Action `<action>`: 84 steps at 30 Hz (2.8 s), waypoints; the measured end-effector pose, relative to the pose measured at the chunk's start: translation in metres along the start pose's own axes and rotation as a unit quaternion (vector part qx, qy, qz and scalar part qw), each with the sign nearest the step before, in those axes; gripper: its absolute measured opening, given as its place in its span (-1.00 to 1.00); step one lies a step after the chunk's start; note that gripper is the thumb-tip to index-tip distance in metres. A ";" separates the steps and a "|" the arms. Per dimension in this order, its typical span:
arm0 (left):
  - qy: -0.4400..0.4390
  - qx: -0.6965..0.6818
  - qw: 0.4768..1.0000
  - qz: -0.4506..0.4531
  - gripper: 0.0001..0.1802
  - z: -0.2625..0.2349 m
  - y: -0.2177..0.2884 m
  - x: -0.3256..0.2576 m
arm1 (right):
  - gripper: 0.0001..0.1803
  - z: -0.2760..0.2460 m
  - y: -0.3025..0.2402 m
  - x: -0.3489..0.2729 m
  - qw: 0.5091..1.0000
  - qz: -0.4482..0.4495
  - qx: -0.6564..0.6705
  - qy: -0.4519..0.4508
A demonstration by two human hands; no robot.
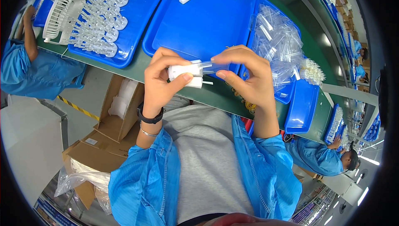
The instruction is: The person assembles plastic tubes into white plastic holders by hand, then secures them with rubber bands.
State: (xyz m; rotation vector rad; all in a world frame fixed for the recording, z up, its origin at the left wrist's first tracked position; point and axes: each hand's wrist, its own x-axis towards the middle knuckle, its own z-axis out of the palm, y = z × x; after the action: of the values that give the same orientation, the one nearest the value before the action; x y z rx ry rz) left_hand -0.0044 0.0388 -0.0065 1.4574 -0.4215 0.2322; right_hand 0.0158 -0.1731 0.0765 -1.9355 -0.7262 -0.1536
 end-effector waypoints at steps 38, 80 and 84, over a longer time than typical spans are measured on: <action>0.013 -0.293 0.937 -0.191 -0.53 0.010 -0.002 -0.001 | -0.69 0.014 0.008 -0.007 0.999 -0.019 0.033 0.014; 0.012 -0.310 0.928 -0.206 -0.62 0.008 -0.004 -0.007 | -0.68 -0.065 0.056 -0.043 0.968 0.133 -0.210 -0.044; 0.012 -0.304 0.929 -0.211 -0.62 0.008 -0.005 -0.007 | -0.58 -0.071 0.040 -0.038 0.956 0.191 -0.213 -0.056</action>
State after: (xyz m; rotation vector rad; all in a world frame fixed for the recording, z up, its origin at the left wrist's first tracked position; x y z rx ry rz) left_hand -0.0103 0.0309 -0.0133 0.8967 -0.1274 -0.2158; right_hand 0.0213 -0.2623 0.0633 -2.4774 -0.3949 0.0445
